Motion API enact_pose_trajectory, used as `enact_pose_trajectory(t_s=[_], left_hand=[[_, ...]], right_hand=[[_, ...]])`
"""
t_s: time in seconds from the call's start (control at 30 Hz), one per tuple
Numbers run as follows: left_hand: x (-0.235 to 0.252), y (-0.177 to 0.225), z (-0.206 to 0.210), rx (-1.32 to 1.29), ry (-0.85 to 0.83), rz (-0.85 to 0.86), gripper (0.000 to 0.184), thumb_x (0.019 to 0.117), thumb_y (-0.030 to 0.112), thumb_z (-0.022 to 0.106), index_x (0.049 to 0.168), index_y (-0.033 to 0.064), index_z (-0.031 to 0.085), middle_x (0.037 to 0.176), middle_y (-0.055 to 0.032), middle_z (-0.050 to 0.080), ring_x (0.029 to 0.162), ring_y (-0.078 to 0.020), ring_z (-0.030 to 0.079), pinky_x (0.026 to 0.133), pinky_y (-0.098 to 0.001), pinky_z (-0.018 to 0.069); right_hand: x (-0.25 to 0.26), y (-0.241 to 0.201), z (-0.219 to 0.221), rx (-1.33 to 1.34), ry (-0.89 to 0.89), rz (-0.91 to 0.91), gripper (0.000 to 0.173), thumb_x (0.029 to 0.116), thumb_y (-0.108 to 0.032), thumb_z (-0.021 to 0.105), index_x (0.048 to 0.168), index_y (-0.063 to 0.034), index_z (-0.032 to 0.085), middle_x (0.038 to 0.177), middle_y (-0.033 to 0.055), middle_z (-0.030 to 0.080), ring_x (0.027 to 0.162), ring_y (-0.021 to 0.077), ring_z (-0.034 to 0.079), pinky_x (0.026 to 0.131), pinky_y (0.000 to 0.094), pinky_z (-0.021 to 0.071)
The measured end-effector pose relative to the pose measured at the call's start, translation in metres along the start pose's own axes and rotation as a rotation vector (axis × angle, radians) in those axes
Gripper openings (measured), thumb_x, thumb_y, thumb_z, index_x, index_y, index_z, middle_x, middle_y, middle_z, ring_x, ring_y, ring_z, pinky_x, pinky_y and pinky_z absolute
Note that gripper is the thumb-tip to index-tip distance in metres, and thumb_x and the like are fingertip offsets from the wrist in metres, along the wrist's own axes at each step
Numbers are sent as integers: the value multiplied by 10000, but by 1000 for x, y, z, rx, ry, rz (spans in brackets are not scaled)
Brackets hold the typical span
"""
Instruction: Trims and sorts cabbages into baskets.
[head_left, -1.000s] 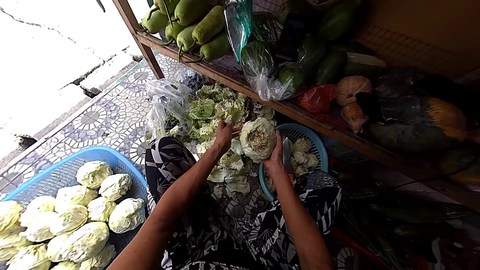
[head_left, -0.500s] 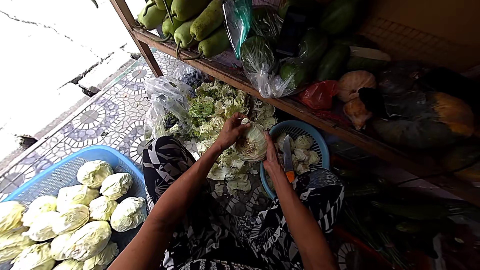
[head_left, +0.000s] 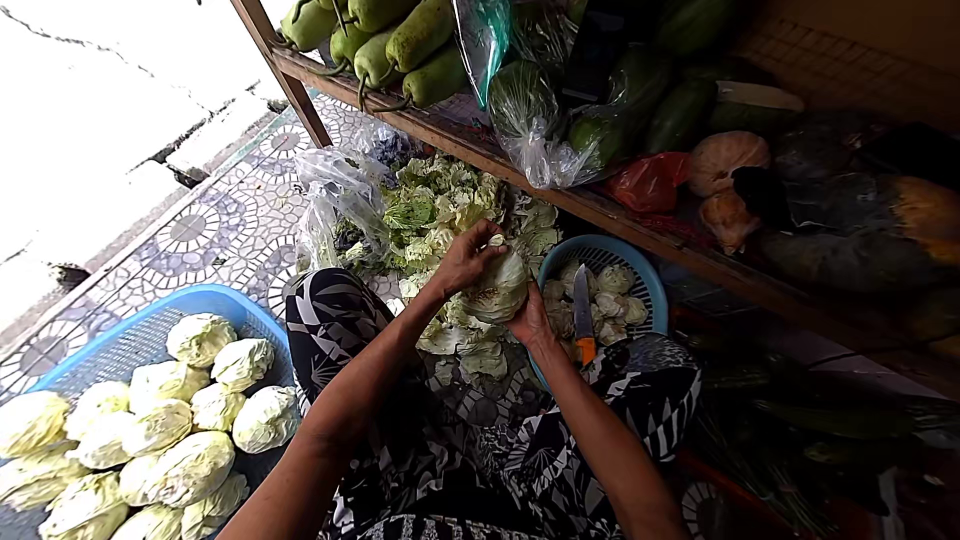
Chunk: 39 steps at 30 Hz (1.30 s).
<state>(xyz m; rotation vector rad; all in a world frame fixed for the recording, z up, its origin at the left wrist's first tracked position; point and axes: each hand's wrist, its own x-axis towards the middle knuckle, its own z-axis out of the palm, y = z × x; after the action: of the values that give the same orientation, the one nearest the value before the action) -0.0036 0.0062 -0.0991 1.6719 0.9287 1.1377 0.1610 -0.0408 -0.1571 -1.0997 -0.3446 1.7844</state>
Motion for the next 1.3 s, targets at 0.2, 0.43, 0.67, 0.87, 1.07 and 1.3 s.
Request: enact_pose_trajectory(t_s=[0.2,0.43,0.67,0.87,1.07,1.3], left_hand=[[-15,27,1,-97,-290,26,158,970,18,624,1126,6,601,887,-35,653,749,-50,599,706,-219,521],[-3,12,-29,549,-527,-307,306,1014,141,624,1298,26,612,1141,-195,695,1074,-357,666,971,-631,463],[-9,-6,5,-114,-170,-603,728,1064,627,207,1641,183,175,1564,-202,416,1293,-363,565,977,-552,517],[-12,8,8,-119,-118,-366,786,933,224,751,1594,160,330,1542,-133,475,1231,-311,603,969,-489,532],[-9,-4,15,86,-181,-220,996,752,259,915,1557,83,356,1585,-179,366,1397,-309,451,1110,-490,434],[-5,-2,10,158,-196,-74,667,831,181,853,1421,59,566,1460,-184,522,1282,-317,571,990,-484,543]], right_hand=[[9,-8,-4,110,28,-86,601,1050,-611,321,1464,-195,449,1329,134,607,1188,295,616,942,519,545],[19,-27,-22,332,139,-135,792,962,-785,245,1589,-302,252,1585,146,382,1406,404,431,1020,684,438],[9,-36,-17,371,-8,-192,755,979,-712,228,1539,-217,338,1503,162,464,1344,372,487,1016,637,447],[3,-55,-18,-169,5,-128,875,943,-802,249,1552,-180,335,1444,211,514,1235,367,581,914,555,549],[7,-44,-21,108,36,-273,470,1065,-459,379,1367,-120,500,1250,141,620,1108,261,637,884,467,568],[7,-49,-18,124,126,-290,453,1046,-460,419,1348,-142,531,1259,140,622,1115,288,634,879,512,560]])
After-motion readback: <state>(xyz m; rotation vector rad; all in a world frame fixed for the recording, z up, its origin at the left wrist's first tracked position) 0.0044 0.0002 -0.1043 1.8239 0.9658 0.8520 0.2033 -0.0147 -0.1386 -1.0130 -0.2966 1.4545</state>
